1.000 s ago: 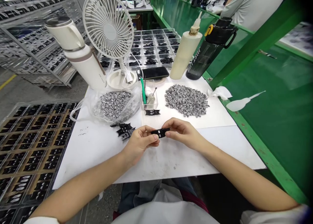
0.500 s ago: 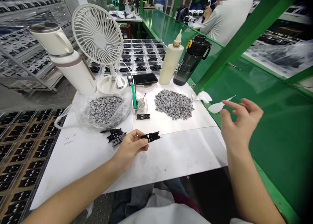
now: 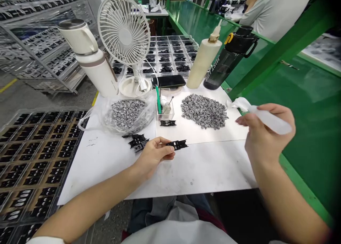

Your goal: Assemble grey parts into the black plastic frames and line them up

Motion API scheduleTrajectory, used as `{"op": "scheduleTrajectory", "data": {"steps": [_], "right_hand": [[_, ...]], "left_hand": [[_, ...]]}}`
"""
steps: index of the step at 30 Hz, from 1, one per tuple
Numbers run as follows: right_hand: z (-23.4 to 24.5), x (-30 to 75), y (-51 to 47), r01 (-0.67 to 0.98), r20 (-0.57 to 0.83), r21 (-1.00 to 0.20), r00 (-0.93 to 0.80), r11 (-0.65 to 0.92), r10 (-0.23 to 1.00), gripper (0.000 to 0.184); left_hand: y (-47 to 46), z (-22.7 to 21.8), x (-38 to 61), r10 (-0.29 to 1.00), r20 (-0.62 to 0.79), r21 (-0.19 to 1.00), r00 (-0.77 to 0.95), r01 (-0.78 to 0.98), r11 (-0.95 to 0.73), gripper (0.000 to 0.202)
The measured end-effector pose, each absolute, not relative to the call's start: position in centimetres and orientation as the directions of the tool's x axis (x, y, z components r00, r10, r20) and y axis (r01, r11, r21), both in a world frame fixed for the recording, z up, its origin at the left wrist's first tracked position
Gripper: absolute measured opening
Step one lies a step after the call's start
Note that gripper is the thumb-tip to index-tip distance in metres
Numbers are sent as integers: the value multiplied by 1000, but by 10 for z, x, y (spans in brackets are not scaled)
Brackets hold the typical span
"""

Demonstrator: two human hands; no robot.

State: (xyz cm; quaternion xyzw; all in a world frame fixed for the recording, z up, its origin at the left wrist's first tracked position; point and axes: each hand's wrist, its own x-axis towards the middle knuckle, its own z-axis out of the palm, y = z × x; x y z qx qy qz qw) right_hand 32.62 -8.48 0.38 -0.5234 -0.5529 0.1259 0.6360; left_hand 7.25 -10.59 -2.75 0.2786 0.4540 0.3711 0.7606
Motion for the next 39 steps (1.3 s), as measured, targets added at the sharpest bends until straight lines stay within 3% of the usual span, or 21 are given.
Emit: {"op": "scheduleTrajectory", "data": {"steps": [3, 6, 14, 22, 28, 39], "right_hand": [[18, 277, -95, 92, 455, -890, 228, 446, 861, 16], [14, 254, -99, -35, 353, -935, 22, 354, 935, 25], [-23, 258, -110, 92, 298, -946, -128, 311, 946, 33], [-20, 254, -114, 110, 377, -912, -154, 395, 913, 23], [-16, 251, -115, 182, 312, -922, -175, 342, 934, 27], [-11, 248, -115, 176, 382, -892, -197, 416, 903, 19]], "left_hand": [[-106, -26, 72, 810, -498, 764, 309, -287, 578, 23], [-106, -25, 72, 805, -506, 765, 310, -269, 585, 24], [-105, -24, 73, 802, -513, 770, 305, -250, 587, 24], [-106, -24, 74, 817, -484, 798, 314, -225, 559, 22], [-106, -22, 75, 817, -491, 803, 304, -207, 559, 21], [-107, -22, 74, 820, -492, 812, 293, -185, 553, 23]]}}
